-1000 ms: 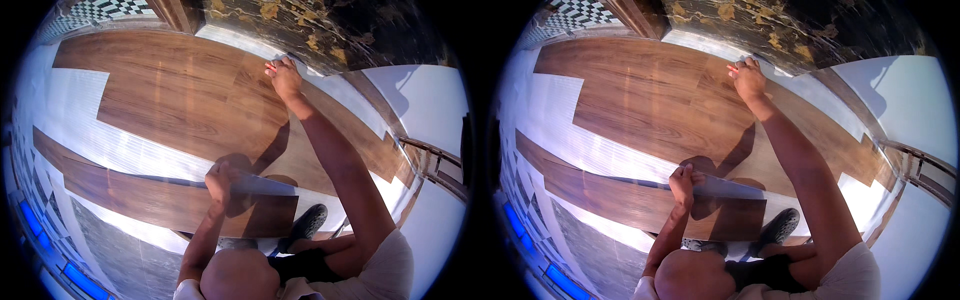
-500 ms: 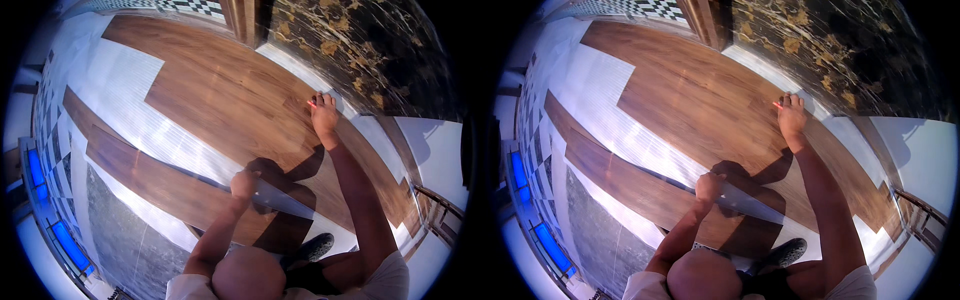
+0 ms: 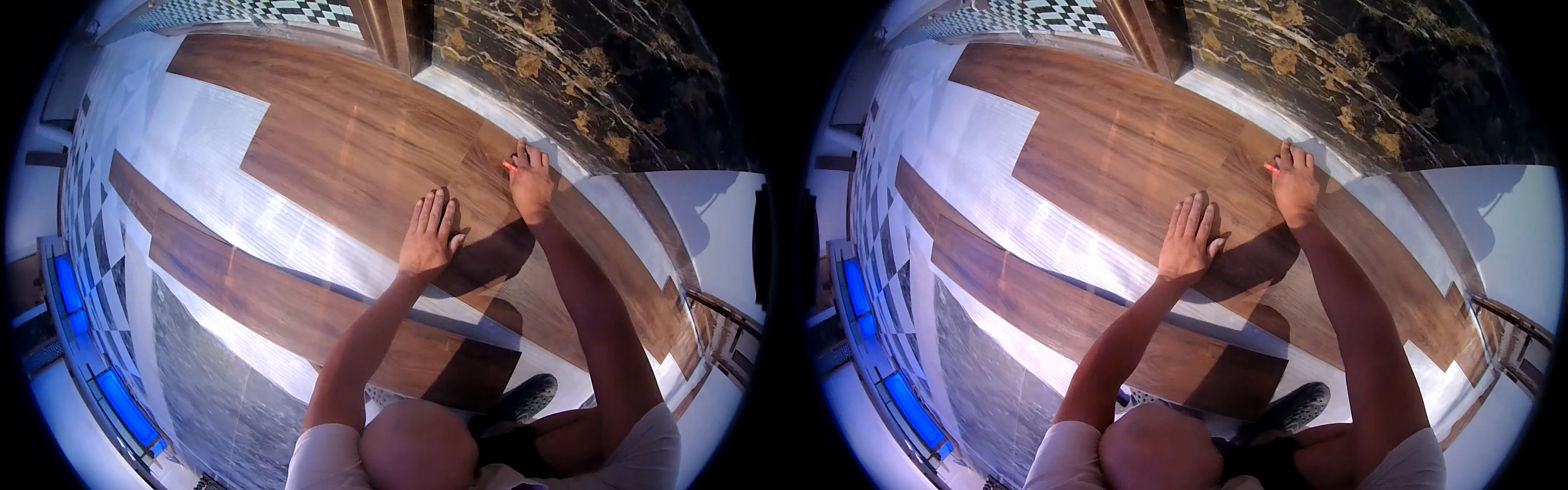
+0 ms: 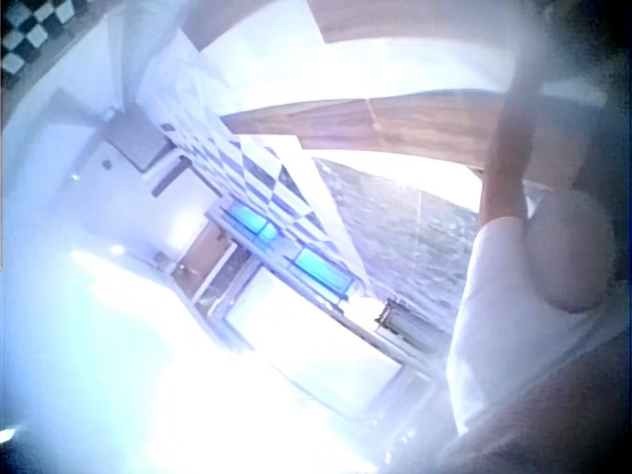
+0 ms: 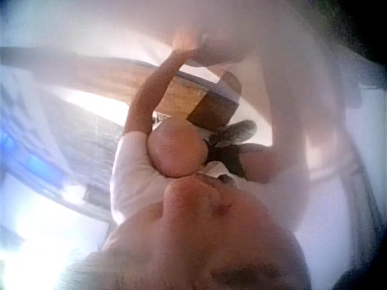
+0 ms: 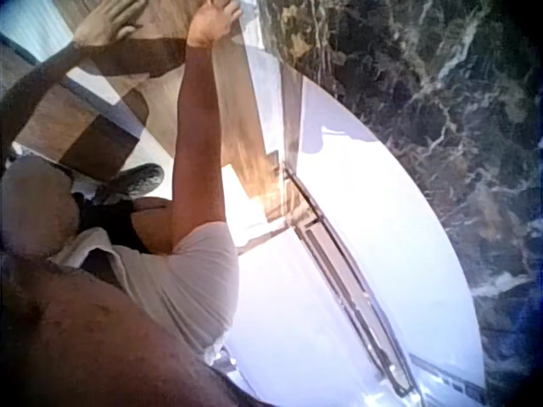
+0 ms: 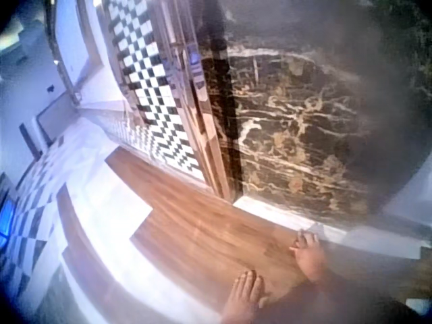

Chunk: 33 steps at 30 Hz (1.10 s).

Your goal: The person fits wooden-style planks onto a white underlay by aligning them by hand and marking measurements using a pencil and a square tool.

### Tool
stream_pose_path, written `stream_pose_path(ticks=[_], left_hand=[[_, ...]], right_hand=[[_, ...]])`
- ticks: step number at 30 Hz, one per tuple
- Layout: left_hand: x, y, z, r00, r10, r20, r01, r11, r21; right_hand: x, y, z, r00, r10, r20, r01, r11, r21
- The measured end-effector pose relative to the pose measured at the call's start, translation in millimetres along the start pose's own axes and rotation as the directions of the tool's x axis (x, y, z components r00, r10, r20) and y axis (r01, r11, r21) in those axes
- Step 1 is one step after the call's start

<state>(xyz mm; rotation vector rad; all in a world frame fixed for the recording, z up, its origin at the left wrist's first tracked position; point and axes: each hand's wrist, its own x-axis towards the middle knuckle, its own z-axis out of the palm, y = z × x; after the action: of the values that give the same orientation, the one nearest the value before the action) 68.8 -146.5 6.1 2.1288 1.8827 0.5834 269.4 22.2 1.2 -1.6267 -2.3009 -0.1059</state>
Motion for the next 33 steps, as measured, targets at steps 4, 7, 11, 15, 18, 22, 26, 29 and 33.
stream_pose_path(ticks=[4,7,11,15,18,22,26,29,33], left_hand=[[0,6,3,0.995,0.034,0.093,-0.035,0.999,0.008],[2,7,-1,0.992,0.030,0.126,-0.034,0.999,0.032],[-1,2,-3,0.992,0.028,0.124,-0.034,0.999,0.040],[0,0,-2,0.995,0.032,0.098,-0.034,0.999,0.015],[1,2,0,0.996,0.032,0.082,-0.032,0.999,0.009],[2,7,-2,0.996,0.072,0.060,-0.074,0.997,0.021],[-7,2,-1,0.998,0.050,0.032,-0.050,0.999,-0.002],[-5,7,-2,0.998,0.064,0.017,-0.064,0.998,-0.001],[-4,5,-8,0.997,0.077,0.030,-0.078,0.997,0.020]], right_hand=[[-9,13,7,0.999,-0.012,-0.050,0.012,1.000,0.004],[-9,10,10,0.999,0.039,0.000,-0.039,0.999,0.029],[-11,1,4,0.998,0.053,0.013,-0.054,0.998,0.025],[-9,4,4,0.999,0.036,-0.005,-0.036,0.999,0.021],[-3,7,-2,0.997,0.049,0.058,-0.048,0.999,-0.011],[-1,28,-16,0.992,-0.058,0.111,0.055,0.998,0.026],[-18,65,-54,0.955,-0.179,0.236,0.161,0.983,0.093],[-58,142,-59,0.920,-0.041,0.390,0.065,0.997,-0.049],[-107,194,-77,0.899,0.150,0.412,-0.088,0.982,-0.166]])
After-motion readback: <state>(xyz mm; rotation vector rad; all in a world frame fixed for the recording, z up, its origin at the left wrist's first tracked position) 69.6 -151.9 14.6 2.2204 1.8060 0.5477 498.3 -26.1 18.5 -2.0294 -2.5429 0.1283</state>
